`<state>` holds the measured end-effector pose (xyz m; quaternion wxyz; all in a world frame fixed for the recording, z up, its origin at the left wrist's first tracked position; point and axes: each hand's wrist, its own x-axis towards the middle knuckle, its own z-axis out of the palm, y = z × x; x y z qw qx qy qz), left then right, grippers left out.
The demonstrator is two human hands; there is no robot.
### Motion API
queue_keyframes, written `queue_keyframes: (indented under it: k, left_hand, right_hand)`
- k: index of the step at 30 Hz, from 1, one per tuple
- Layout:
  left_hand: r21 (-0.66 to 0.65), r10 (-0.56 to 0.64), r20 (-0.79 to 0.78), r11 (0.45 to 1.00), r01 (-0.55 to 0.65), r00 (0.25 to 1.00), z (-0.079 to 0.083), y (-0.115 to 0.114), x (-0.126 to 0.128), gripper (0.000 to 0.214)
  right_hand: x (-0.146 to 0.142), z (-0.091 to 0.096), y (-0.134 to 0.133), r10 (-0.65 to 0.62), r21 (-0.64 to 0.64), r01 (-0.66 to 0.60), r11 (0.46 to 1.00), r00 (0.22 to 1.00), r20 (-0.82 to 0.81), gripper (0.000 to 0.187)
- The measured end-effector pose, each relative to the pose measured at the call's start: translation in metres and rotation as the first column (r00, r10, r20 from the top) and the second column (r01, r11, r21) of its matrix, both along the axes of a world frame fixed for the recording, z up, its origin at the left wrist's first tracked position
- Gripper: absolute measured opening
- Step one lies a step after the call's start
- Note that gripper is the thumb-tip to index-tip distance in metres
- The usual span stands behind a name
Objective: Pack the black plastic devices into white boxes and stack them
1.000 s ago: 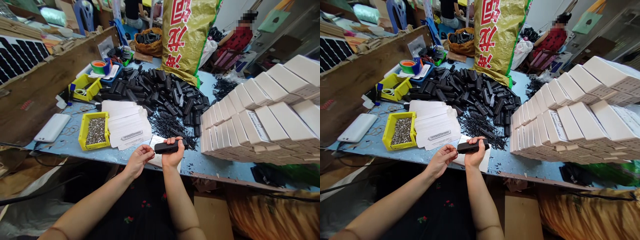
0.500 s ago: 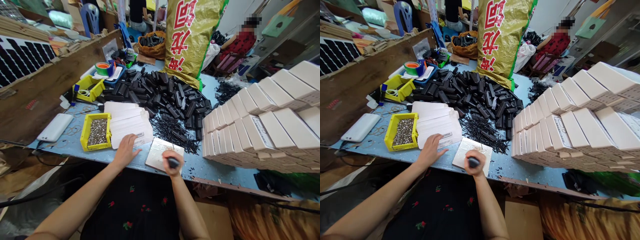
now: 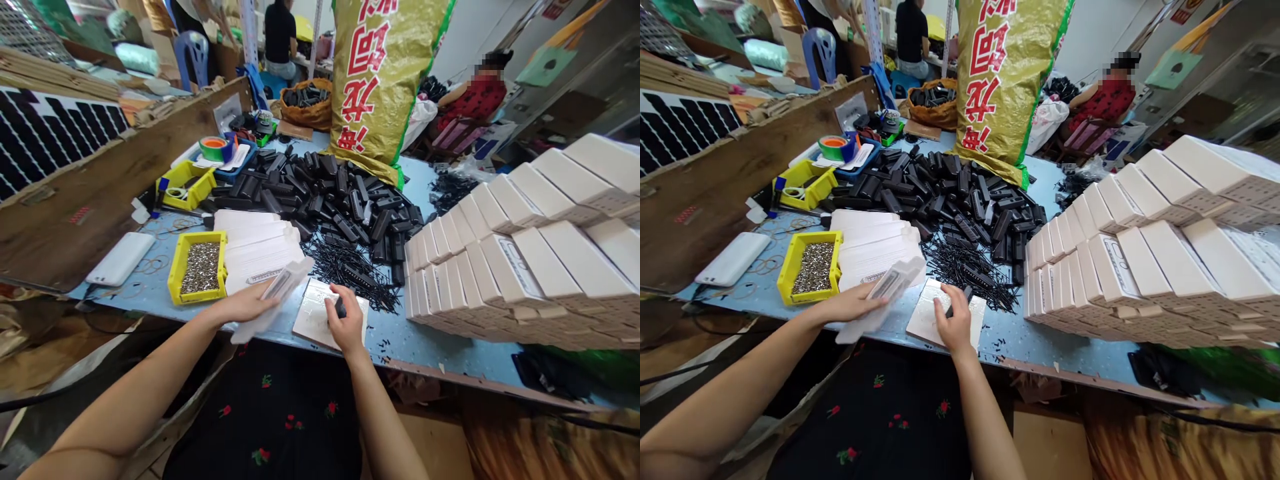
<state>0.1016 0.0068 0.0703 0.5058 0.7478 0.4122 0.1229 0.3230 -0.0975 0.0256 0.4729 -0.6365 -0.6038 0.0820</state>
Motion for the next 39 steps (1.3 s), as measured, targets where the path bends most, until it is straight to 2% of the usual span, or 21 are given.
queue_keyframes:
  k: [2, 4, 6, 8, 9, 11, 13, 15, 16, 18, 19, 20, 24, 26, 29, 31, 33, 35, 37, 38, 39]
  left_hand:
    - [-0.221, -0.003, 0.263, 0.973, 0.064, 0.965, -0.001, -0.016, 0.001, 0.041]
    - [-0.336, 0.030, 0.346, 0.937, 0.095, 0.938, -0.008, -0.032, 0.004, 0.038]
    - [-0.390, 0.029, 0.388, 0.911, 0.135, 0.921, -0.015, -0.044, 0.004, 0.040]
    - [-0.389, -0.039, 0.398, 0.898, 0.207, 0.917, -0.021, -0.051, 0.000, 0.056]
    - [-0.358, -0.076, 0.359, 0.909, 0.212, 0.930, -0.022, -0.053, -0.004, 0.066]
    - [-0.240, -0.134, 0.180, 0.955, 0.176, 0.974, -0.021, -0.054, -0.014, 0.087]
    - [-0.090, -0.160, 0.001, 0.983, 0.159, 0.987, -0.017, -0.055, -0.021, 0.093]
    - [0.027, -0.234, -0.024, 0.972, 0.234, 0.972, -0.011, -0.057, -0.022, 0.075]
    - [0.071, -0.275, 0.005, 0.959, 0.274, 0.961, -0.009, -0.059, -0.021, 0.060]
    - [0.109, -0.332, 0.075, 0.940, 0.323, 0.940, -0.008, -0.066, -0.013, 0.038]
    - [0.106, -0.331, 0.098, 0.941, 0.321, 0.938, -0.009, -0.070, -0.007, 0.038]
    - [0.098, -0.304, 0.109, 0.951, 0.294, 0.947, -0.010, -0.075, -0.001, 0.047]
    - [0.022, -0.057, 0.110, 0.998, 0.055, 0.992, -0.014, -0.087, 0.023, 0.107]
    - [-0.052, -0.017, 0.099, 0.998, 0.022, 0.995, -0.012, -0.087, 0.030, 0.114]
    - [-0.104, -0.050, 0.067, 0.993, 0.057, 0.996, -0.006, -0.083, 0.035, 0.112]
    - [-0.098, -0.068, 0.077, 0.992, 0.075, 0.995, -0.004, -0.080, 0.036, 0.111]
    - [-0.092, -0.086, 0.129, 0.991, 0.098, 0.988, -0.006, -0.077, 0.036, 0.110]
    - [-0.106, -0.041, 0.171, 0.993, 0.059, 0.984, -0.012, -0.073, 0.034, 0.106]
    - [-0.224, 0.104, 0.190, 0.973, -0.060, 0.976, -0.020, -0.065, 0.029, 0.099]
    - [-0.344, 0.204, 0.203, 0.931, -0.125, 0.958, -0.023, -0.060, 0.025, 0.094]
    - [-0.491, 0.311, 0.221, 0.855, -0.170, 0.924, -0.026, -0.054, 0.020, 0.088]
  right_hand:
    - [-0.015, 0.022, 0.004, 0.162, 0.035, -0.165, 0.986, 0.985, 0.063, 0.043]
    - [-0.026, 0.038, 0.006, 0.232, 0.042, -0.241, 0.970, 0.961, 0.147, 0.044]
    - [-0.031, 0.043, 0.003, 0.274, 0.007, -0.279, 0.960, 0.947, 0.170, 0.028]
    - [-0.032, 0.042, -0.009, 0.346, -0.060, -0.341, 0.938, 0.925, 0.158, 0.012]
    - [-0.032, 0.040, -0.016, 0.390, -0.102, -0.378, 0.920, 0.909, 0.147, 0.010]
    - [-0.032, 0.035, -0.032, 0.458, -0.169, -0.439, 0.883, 0.883, 0.099, 0.014]
    - [-0.034, 0.028, -0.043, 0.449, -0.153, -0.449, 0.880, 0.893, -0.035, 0.020]
    - [-0.039, 0.019, -0.047, 0.342, -0.036, -0.369, 0.929, 0.889, -0.304, 0.025]
    - [-0.042, 0.014, -0.046, 0.284, 0.012, -0.315, 0.949, 0.837, -0.469, 0.027]
    - [-0.047, 0.004, -0.042, 0.199, 0.012, -0.275, 0.961, 0.663, -0.722, 0.034]
    - [-0.048, 0.001, -0.040, 0.174, -0.019, -0.303, 0.953, 0.597, -0.783, 0.039]
    - [-0.048, 0.000, -0.038, 0.174, -0.045, -0.347, 0.937, 0.572, -0.802, 0.042]
    - [-0.039, 0.010, -0.036, 0.385, 0.016, -0.488, 0.873, 0.667, -0.638, 0.049]
    - [-0.035, 0.016, -0.036, 0.431, 0.012, -0.537, 0.844, 0.664, -0.611, 0.045]
    - [-0.040, 0.021, -0.037, 0.306, -0.082, -0.506, 0.859, 0.635, -0.709, 0.035]
    - [-0.048, 0.020, -0.039, 0.237, -0.114, -0.417, 0.902, 0.698, -0.675, 0.036]
    - [-0.050, 0.020, -0.039, 0.254, -0.082, -0.341, 0.936, 0.821, -0.511, 0.039]
    - [-0.040, 0.019, -0.036, 0.349, -0.073, -0.381, 0.922, 0.897, -0.272, 0.041]
    - [-0.014, 0.016, -0.030, 0.474, -0.221, -0.464, 0.858, 0.880, -0.010, 0.042]
    - [0.003, 0.015, -0.026, 0.512, -0.336, -0.450, 0.827, 0.850, 0.123, 0.043]
    - [0.020, 0.013, -0.022, 0.534, -0.445, -0.396, 0.803, 0.810, 0.243, 0.045]
